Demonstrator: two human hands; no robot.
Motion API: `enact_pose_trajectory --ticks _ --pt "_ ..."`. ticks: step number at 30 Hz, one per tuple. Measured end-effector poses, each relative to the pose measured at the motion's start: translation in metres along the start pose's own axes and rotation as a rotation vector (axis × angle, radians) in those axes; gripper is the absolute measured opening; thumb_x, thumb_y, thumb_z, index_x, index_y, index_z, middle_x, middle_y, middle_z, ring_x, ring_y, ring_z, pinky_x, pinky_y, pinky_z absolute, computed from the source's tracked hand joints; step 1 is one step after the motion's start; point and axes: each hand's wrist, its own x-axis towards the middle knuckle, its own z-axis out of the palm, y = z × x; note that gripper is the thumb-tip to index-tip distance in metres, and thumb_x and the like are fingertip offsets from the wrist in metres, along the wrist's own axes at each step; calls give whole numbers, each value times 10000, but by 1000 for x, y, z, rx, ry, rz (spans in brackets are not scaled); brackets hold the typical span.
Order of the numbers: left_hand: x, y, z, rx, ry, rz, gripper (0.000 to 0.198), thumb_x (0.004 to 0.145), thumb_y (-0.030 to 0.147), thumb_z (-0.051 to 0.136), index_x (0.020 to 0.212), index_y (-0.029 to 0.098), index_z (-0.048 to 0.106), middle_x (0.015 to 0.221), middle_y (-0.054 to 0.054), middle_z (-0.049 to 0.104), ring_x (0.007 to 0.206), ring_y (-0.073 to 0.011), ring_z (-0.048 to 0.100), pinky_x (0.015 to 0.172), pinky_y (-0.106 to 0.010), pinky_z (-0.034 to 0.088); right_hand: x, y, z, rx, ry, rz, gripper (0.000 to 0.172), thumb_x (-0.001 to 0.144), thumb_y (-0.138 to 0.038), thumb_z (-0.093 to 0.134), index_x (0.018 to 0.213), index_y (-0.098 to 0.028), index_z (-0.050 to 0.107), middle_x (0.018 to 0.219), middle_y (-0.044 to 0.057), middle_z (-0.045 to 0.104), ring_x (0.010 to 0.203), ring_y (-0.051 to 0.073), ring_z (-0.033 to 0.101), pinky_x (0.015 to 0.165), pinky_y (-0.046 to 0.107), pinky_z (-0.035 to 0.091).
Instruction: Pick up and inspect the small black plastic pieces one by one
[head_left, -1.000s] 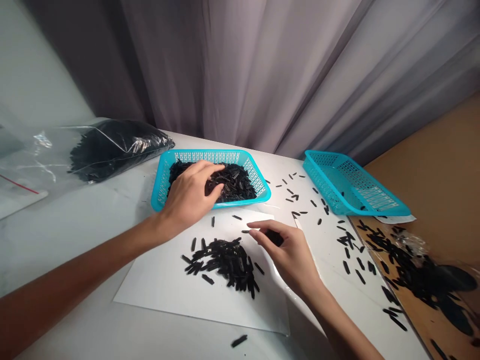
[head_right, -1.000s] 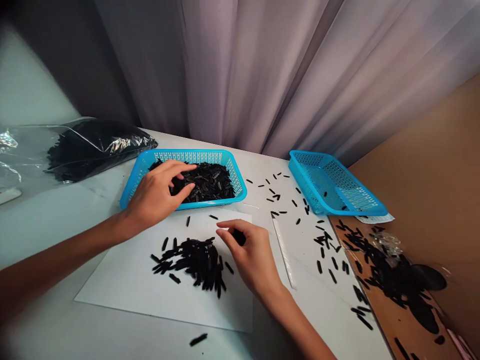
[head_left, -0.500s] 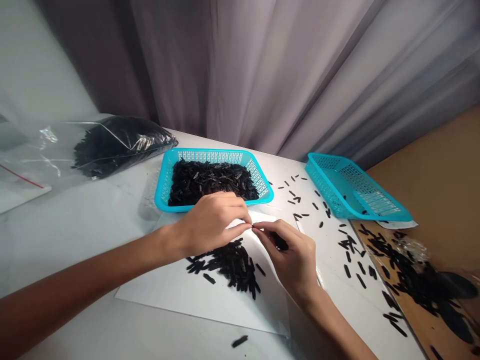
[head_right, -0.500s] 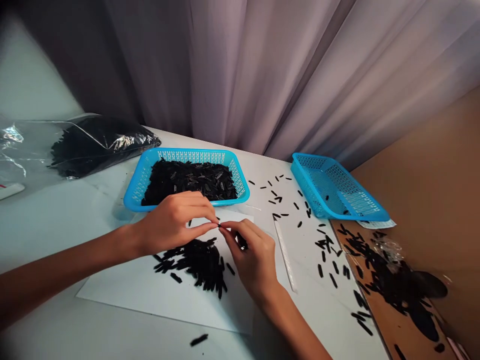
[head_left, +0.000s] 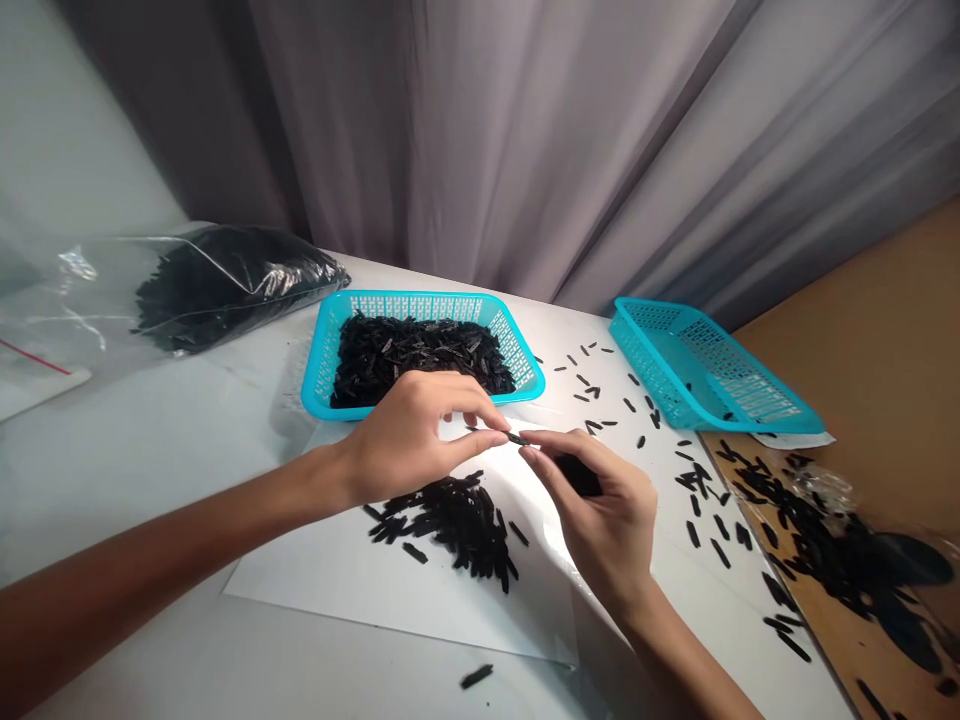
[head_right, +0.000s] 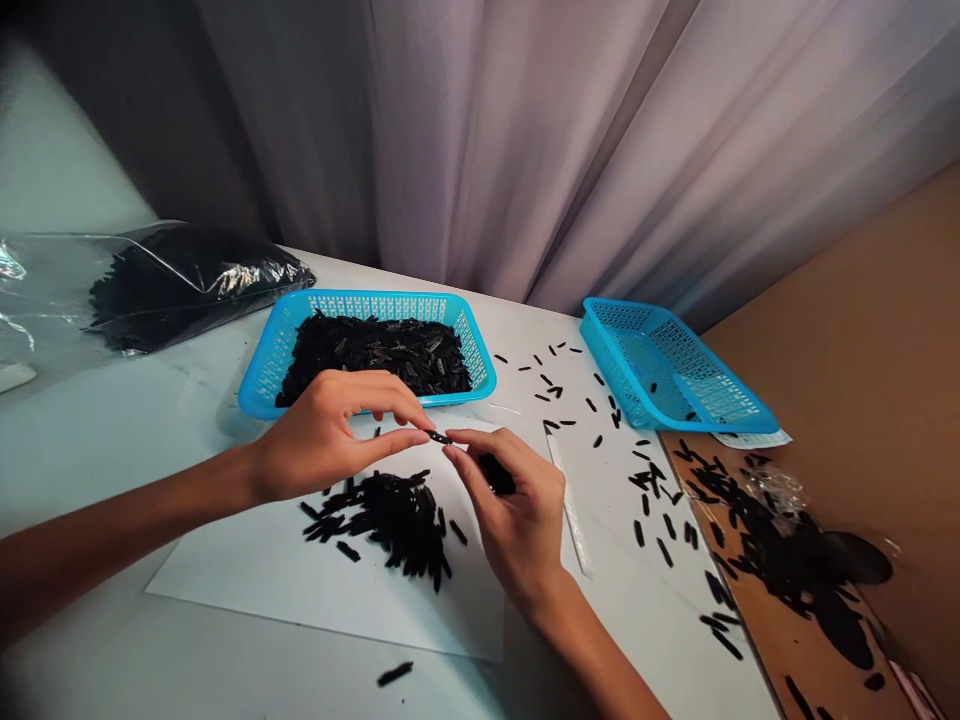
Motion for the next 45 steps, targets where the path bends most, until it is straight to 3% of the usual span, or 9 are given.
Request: enact_pose_trajectory --ticks 7,13,19,26,37,45 --pt "0 4 -2 -86 -26 -80 37 830 161 752 854 182 772 813 -2 747 722 -122 646 620 -253 472 -2 -6 -2 17 36 33 69 885 -199 705 892 -255 745 847 22 761 744 187 684 679 324 512" --pt "3 11 -5 -204 -86 -256 51 834 153 743 842 184 782 802 16 739 712 -101 609 647 -235 456 -1 -8 -3 116 52 62 83 868 -192 716 882 -261 762 804 0 751 685 162 645 648 303 505" --pt "3 13 -7 -290 -116 -352 43 831 175 742 833 182 784 792 18 756 731 -112 634 655 -232 458 0 -9 -5 276 -25 210 52 852 -248 740 854 -284 778 785 -24 734 665 138 596 645 277 475" --pt "4 11 -6 -306 -137 -351 60 850 185 721 828 180 776 809 18 762 752 -117 648 670 -234 460 0 -4 -5 444 -91 320 33 852 -305 748 851 -285 775 744 -29 682 660 124 540 616 266 415" --pt "4 14 -8 -312 -188 -358 137 908 206 644 816 165 737 788 19 746 756 -118 653 706 -239 468 -5 0 -3 547 -162 419 151 894 -367 702 842 -227 728 657 -29 545 589 107 391 540 278 273" --pt "5 15 -8 -335 -219 -402 172 923 238 626 823 162 743 815 6 755 794 -134 670 732 -244 476 -5 -2 -3 557 -183 445 193 905 -382 688 822 -212 724 635 -32 510 587 103 389 545 278 270"
